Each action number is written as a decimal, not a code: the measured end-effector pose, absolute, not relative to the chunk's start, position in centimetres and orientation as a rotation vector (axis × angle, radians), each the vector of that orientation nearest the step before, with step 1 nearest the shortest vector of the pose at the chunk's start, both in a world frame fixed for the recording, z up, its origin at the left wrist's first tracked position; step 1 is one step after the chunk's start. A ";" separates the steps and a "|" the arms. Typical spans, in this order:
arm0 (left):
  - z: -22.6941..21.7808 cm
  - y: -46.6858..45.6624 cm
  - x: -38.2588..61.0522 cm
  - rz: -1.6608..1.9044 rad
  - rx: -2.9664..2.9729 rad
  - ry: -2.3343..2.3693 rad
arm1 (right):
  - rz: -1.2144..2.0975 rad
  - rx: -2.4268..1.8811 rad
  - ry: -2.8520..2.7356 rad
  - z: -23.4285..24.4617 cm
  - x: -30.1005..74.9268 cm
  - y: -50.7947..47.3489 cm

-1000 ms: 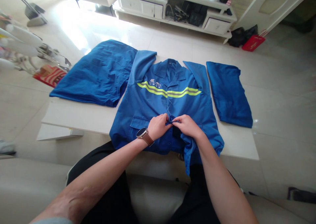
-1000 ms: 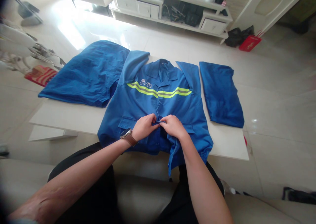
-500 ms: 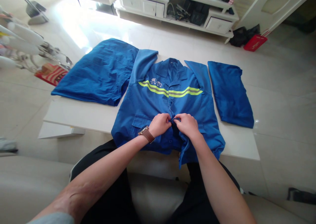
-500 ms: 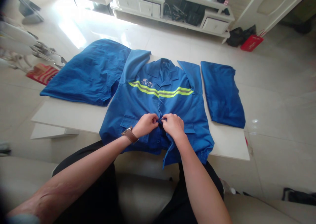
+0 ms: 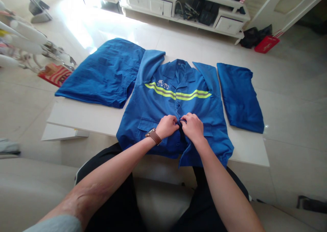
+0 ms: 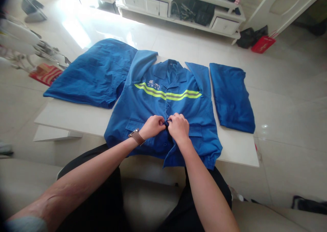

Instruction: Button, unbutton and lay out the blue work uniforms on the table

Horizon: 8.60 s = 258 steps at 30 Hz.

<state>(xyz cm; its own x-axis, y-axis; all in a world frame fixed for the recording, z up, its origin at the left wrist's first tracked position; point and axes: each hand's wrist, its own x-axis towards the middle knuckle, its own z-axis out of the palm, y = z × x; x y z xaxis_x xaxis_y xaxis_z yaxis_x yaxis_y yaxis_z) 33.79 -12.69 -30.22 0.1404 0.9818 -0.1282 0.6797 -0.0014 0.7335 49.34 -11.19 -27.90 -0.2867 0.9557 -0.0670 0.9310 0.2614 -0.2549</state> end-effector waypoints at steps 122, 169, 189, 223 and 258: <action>-27.6 -11.3 34.4 0.435 2.113 1.644 | 0.846 -1.664 -2.020 -28.5 51.7 -9.1; -28.3 -12.1 33.8 0.088 2.041 1.630 | 0.504 -1.762 -1.929 -29.0 49.8 -8.6; -28.2 -10.2 34.0 0.852 1.802 1.694 | 0.311 -1.654 -2.096 -25.5 50.1 -10.6; -27.4 -9.8 33.2 0.812 2.060 1.505 | 0.584 -1.706 -1.823 -27.8 49.4 -9.6; -27.5 -10.0 32.8 0.724 2.095 1.542 | 0.659 -1.397 -1.947 -28.0 49.8 -9.1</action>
